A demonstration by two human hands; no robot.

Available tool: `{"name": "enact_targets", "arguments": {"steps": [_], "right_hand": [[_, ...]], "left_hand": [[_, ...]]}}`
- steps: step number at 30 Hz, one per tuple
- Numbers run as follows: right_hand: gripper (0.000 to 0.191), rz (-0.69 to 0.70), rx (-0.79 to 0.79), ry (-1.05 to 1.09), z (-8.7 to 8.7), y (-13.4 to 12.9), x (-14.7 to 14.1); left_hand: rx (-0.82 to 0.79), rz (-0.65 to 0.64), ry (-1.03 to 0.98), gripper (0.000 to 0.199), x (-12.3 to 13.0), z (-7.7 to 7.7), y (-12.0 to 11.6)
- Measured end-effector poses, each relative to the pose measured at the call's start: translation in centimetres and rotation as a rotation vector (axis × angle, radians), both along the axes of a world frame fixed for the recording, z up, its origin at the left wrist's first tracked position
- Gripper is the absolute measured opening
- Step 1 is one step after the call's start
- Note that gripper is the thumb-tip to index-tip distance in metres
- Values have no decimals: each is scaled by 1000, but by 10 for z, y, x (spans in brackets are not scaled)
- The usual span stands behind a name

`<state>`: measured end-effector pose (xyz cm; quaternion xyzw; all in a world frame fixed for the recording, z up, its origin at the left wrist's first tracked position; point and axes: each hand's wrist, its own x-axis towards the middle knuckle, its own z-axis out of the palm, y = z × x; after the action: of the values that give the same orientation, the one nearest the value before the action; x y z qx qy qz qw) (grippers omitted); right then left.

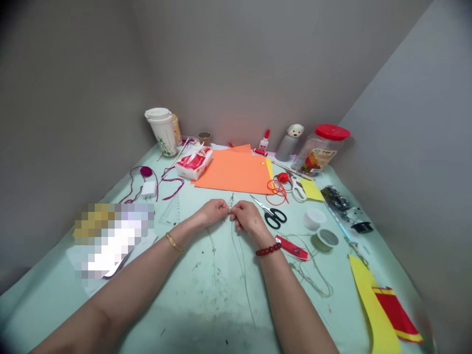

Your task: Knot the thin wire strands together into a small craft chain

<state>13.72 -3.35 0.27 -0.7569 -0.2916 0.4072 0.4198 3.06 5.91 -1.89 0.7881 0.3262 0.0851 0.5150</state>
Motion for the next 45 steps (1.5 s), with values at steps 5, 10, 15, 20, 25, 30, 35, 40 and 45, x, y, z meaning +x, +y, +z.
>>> {"name": "enact_targets", "arguments": {"steps": [5,10,15,20,25,30,35,40,45], "right_hand": [[11,-9,9,58,-4,-2,2],[10,52,-11,21,8,-5,2],[7,72,-37,93,9,-2,7],[12,17,-39,113,4,0,5],[11,12,-34,-93,-1,0,1],[10,-10,18,-145,-8,0,2],[10,7,13,-143,-8,-2,4],[9,34,21,-130,-6,-2,3],[7,24,53,-162,-10,0,3]], "left_hand": [[52,-1,14,14,1,2,-1],[82,11,27,14,0,4,-1],[111,11,32,15,-1,3,-2],[109,10,28,14,1,1,-2],[120,21,45,12,2,0,-2],[120,68,48,16,2,3,-3],[89,63,32,17,3,1,-1],[86,61,53,15,6,-2,0],[97,85,63,14,7,-2,-1]]}}
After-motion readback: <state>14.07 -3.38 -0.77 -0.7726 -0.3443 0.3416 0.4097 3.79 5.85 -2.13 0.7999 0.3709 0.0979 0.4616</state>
